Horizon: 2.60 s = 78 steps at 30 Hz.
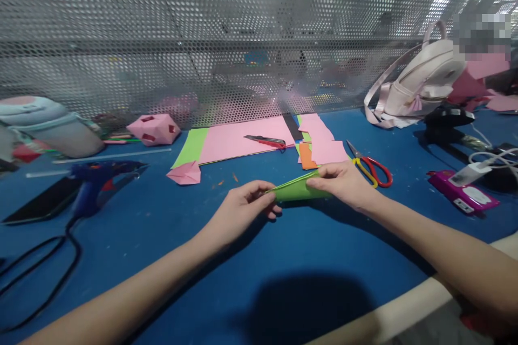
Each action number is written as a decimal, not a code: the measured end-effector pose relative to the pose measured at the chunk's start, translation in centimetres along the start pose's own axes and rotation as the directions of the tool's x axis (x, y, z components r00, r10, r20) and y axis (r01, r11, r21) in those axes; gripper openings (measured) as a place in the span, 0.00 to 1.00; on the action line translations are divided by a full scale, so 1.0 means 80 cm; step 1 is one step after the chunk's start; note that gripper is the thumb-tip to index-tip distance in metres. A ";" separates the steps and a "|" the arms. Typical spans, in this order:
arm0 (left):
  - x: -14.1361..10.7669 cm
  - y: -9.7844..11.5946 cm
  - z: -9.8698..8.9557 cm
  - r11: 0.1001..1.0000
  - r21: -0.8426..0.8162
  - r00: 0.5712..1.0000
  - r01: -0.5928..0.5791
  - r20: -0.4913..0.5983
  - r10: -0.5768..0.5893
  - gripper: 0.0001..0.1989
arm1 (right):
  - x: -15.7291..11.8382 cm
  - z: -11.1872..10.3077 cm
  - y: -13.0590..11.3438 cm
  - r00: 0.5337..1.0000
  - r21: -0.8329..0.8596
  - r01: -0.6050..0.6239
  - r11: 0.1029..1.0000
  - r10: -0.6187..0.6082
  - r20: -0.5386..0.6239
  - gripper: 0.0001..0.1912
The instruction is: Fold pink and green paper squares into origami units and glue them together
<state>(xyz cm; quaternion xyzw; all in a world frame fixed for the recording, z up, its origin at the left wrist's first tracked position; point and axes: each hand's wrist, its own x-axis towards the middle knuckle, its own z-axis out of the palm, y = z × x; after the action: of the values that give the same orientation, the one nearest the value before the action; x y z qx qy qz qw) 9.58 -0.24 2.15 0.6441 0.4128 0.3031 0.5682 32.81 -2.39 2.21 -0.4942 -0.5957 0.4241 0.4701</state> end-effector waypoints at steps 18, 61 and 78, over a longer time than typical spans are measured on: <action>0.000 0.001 0.003 0.994 -0.107 1.000 0.023 0.018 -0.021 0.10 | 0.003 -0.010 -0.001 0.989 0.300 -0.141 0.944 0.120 0.087 0.11; -0.014 -0.015 -0.011 0.659 0.377 0.758 -0.651 0.358 0.545 0.06 | 0.002 0.002 0.011 0.922 -0.266 0.108 0.958 0.003 0.387 0.19; -0.017 -0.009 -0.012 0.997 0.068 1.000 -0.025 0.003 0.025 0.14 | 0.007 0.013 0.027 0.984 -0.062 0.008 0.998 0.003 0.176 0.18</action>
<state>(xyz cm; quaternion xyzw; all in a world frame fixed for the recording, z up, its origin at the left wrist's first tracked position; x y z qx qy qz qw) 7.93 -0.98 1.69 0.6684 0.4141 0.2955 0.5426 32.17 -1.57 -0.04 -0.4686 -0.6486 0.4466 0.4004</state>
